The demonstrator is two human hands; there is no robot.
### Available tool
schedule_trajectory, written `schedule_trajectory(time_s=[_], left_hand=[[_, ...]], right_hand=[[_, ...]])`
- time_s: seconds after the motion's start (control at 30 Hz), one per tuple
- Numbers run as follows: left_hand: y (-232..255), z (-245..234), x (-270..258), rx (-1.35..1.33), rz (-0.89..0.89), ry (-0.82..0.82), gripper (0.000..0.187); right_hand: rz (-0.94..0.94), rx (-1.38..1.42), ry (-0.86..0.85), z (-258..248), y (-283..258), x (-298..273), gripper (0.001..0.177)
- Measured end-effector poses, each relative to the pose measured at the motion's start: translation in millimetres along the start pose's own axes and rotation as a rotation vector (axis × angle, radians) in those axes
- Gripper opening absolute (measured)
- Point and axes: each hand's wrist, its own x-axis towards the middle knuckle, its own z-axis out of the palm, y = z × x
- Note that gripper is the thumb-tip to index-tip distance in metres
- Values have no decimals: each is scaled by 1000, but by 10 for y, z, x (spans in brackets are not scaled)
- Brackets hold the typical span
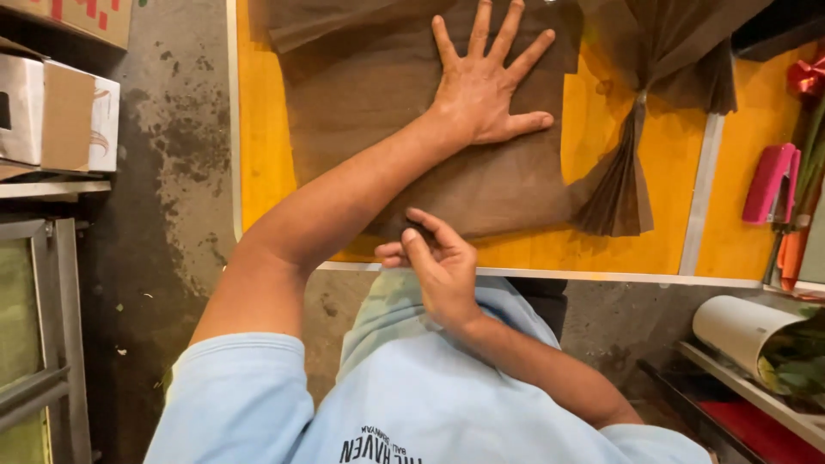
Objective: The person folds a piece of brown paper into a fan shape and secures it with a staple. They then fold a larger sheet of brown paper in half and smooth it out on the table.
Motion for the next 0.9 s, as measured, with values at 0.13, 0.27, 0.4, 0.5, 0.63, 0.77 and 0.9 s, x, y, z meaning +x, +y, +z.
schedule_trajectory(time_s=[0.13, 0.27, 0.4, 0.5, 0.63, 0.77, 0.9], left_hand=[[-20, 83, -25, 17, 5, 71, 98], [-75, 139, -52, -54, 52, 220, 92], [-119, 159, -20, -109, 75, 254, 91], [-114, 174, -20, -113, 69, 241, 93], [-147, 269, 32, -112, 62, 318, 89], [-129, 330, 103, -128, 2, 319, 77], [-93, 286, 98, -114, -7, 304, 87]], right_hand=[[126, 141, 8, -77, 138, -56, 56], [93, -130, -233, -240, 71, -226, 55], [-1172, -1078, -461, -390, -495, 35, 26], [-758, -1711, -276, -851, -281, 372, 58], [-816, -1862, -136, -1010, -565, 110, 54], [-745, -1969, -108, -1130, -628, -91, 51], [-777, -1948, -125, -1232, -830, -166, 36]])
